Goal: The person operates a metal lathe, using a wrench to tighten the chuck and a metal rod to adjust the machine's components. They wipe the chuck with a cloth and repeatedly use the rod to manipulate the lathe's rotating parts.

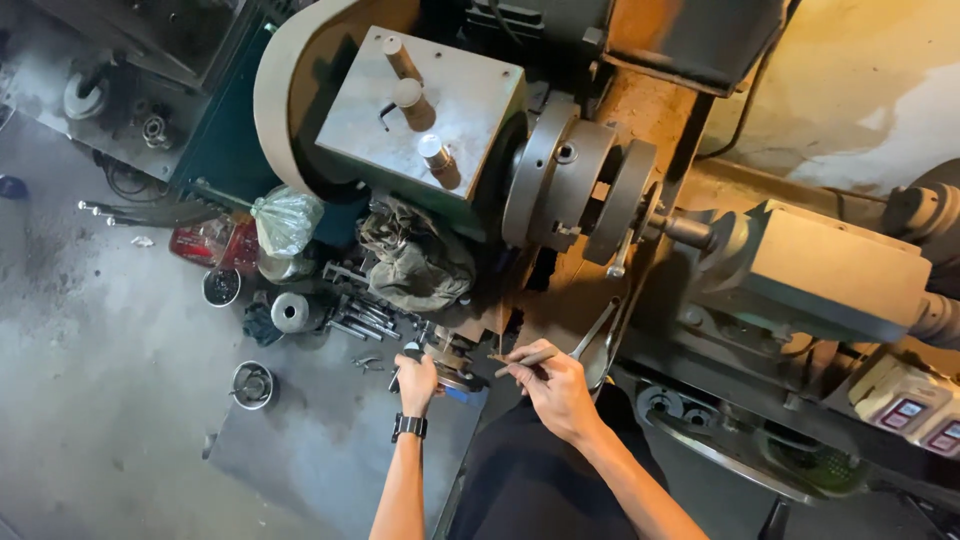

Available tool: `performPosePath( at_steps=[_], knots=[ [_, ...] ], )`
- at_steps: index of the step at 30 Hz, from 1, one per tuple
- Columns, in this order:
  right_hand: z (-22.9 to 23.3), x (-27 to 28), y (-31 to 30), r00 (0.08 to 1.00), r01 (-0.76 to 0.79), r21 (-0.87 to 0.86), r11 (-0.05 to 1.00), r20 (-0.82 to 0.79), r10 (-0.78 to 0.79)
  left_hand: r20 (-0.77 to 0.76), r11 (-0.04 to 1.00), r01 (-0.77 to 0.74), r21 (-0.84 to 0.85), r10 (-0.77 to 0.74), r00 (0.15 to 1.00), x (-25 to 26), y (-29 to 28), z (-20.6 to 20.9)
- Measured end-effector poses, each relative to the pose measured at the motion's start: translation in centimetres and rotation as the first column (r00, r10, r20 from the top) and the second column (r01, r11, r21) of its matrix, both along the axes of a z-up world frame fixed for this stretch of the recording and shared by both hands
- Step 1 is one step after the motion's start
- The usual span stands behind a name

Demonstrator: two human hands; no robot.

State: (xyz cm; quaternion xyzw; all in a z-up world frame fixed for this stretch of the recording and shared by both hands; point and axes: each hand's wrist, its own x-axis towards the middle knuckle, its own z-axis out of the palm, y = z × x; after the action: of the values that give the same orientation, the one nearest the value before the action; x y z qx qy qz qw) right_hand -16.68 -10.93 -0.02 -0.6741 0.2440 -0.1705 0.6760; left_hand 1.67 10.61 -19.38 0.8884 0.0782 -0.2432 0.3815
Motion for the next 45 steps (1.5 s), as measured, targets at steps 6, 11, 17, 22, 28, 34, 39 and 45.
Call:
performPosePath(
  at_steps=[6, 11, 17, 22, 28, 34, 39, 45],
  knots=[
    [4.0, -2.1, -1.9, 1.000, -0.002, 0.144, 0.990, -0.001, 0.002, 0.030, 0.885, 0.255, 0.389, -0.289, 0.957, 0.3, 0.0, 3.2],
    [13.6, -5.9, -10.7, 0.710, 0.312, 0.009, 0.950, 0.662, -0.239, 0.240, 0.828, 0.541, 0.146, -0.561, 0.793, -2.6, -11.7, 26.5],
    [9.6, -3.2, -24.3, 0.786, 0.618, -0.460, 0.637, 0.341, -0.516, 0.910, 0.588, 0.792, 0.166, -0.400, 0.106, 3.4, -31.5, 31.9],
    [7.7, -2.9, -25.3, 0.817, 0.545, -0.577, 0.608, 0.204, -0.539, 0.489, 0.629, 0.676, 0.383, -0.759, 0.430, 9.5, -39.7, 25.6],
    [8.3, -2.7, -25.8, 0.824, 0.477, -0.636, 0.607, 0.085, -0.560, 0.755, 0.759, 0.610, 0.228, -0.533, 0.381, 6.1, -34.8, 26.9],
    [7.6, -2.5, -25.5, 0.826, 0.522, -0.588, 0.618, 0.168, -0.538, 0.857, 0.663, 0.677, -0.319, -0.102, 0.505, -0.5, -25.6, 20.2],
    [8.0, -2.3, -25.3, 0.820, 0.551, -0.513, 0.658, 0.188, -0.541, 0.806, 0.767, 0.544, -0.340, -0.061, 0.589, -1.7, -22.4, 14.2],
    [8.3, -2.4, -25.2, 0.825, 0.535, -0.496, 0.683, 0.135, -0.548, 0.949, 0.631, 0.773, -0.071, -0.196, 0.247, 4.6, -31.8, 29.3]
  ],
)
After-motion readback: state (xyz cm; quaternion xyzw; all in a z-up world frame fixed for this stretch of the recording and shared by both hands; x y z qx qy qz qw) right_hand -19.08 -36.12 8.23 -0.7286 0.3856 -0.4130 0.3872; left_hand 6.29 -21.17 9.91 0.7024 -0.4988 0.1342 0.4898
